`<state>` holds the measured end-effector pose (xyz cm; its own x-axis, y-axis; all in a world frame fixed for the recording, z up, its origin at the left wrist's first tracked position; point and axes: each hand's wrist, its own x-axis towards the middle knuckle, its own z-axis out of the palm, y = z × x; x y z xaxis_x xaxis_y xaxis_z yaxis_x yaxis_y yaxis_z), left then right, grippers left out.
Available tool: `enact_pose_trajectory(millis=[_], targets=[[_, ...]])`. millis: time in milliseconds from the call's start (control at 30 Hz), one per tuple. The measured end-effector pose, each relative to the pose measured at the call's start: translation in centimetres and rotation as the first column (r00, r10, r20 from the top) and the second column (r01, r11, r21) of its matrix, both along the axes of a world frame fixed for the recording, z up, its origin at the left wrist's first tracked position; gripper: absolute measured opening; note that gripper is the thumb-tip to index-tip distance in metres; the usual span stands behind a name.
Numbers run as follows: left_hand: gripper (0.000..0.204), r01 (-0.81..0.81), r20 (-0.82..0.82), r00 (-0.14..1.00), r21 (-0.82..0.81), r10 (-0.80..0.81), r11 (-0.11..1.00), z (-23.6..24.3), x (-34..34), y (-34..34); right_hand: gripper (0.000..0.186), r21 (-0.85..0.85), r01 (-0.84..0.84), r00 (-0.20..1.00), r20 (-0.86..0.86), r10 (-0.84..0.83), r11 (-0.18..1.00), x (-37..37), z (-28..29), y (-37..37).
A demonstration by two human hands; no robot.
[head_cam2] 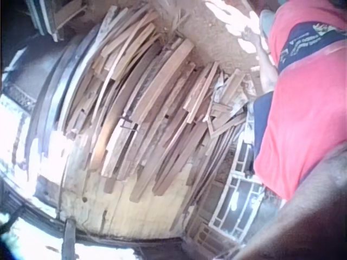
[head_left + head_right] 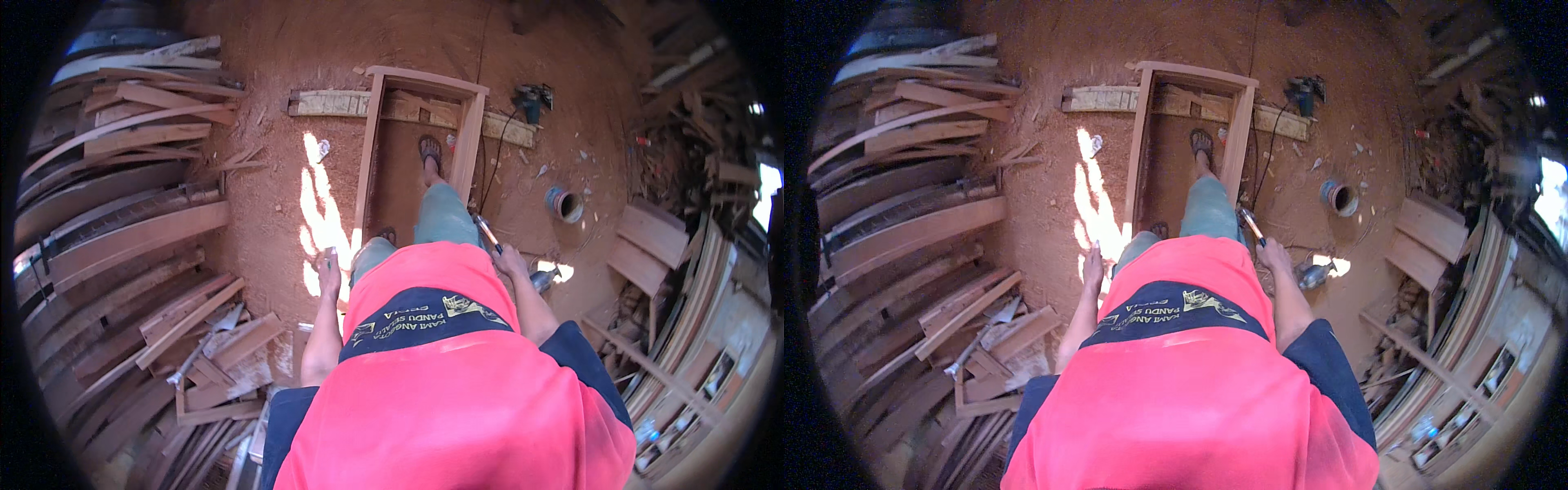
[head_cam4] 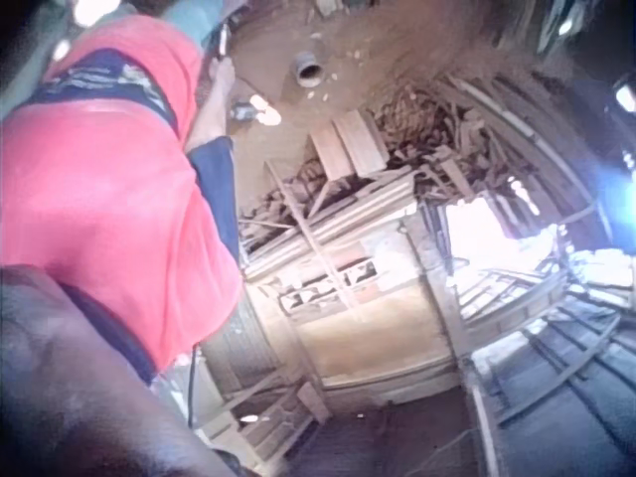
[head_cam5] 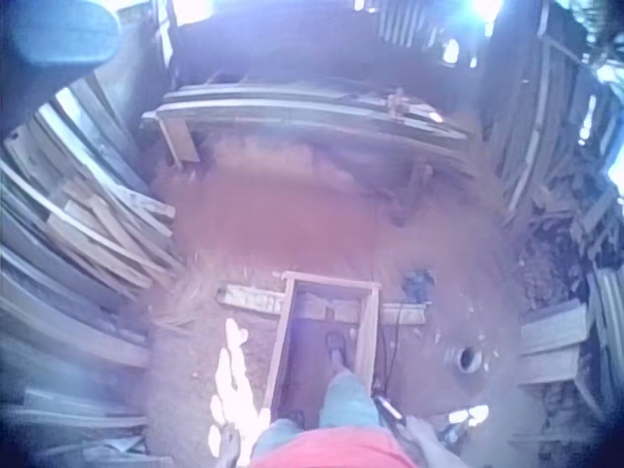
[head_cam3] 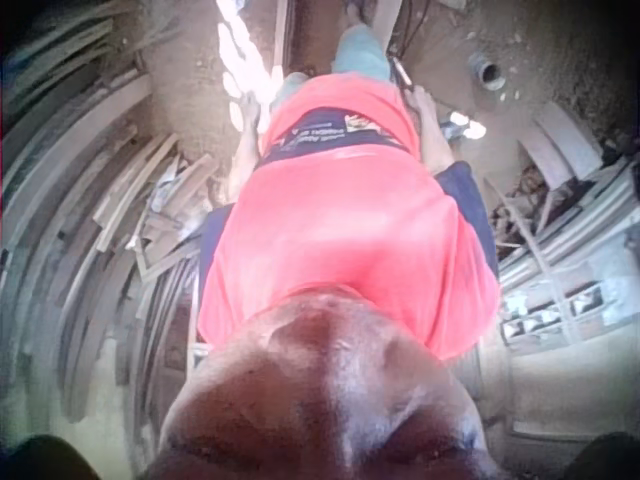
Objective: The person measures and hammers a wooden strip onto a larger wooden frame while sitting on the floor of a workshop.
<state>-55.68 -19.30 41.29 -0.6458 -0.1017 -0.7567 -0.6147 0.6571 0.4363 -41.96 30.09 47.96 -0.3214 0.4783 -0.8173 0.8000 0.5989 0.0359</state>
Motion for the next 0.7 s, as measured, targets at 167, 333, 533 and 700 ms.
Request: enact_pose_trajectory(millis=[167,333,533,700], targets=[[0.067,-0.310,0.065,0.947,-0.079,0.315,0.948,0.7,-1.5,6.4,0.044,0.002,-0.142,0.989,-0.033,0.142,0.990,-13.0,-3.5,10.1],[0.056,-0.186,0.073,0.977,-0.186,0.203,0.965,1.0,-9.8,13.0,0.037,0.058,-0.162,0.978,-0.123,0.168,0.985,-25.8,-9.3,16.0],[0.043,0.008,-0.089,0.996,-0.112,-0.018,0.994,-17.6,-17.5,15.7,0.033,0.285,-0.298,0.834,-0.387,0.394,0.911,-31.9,-26.7,20.8],[0.041,0.086,-0.159,0.981,-0.152,-0.110,0.985,-36.2,-23.4,13.3,0.034,0.381,-0.293,0.773,-0.445,0.452,0.877,-37.4,-36.7,20.0]])
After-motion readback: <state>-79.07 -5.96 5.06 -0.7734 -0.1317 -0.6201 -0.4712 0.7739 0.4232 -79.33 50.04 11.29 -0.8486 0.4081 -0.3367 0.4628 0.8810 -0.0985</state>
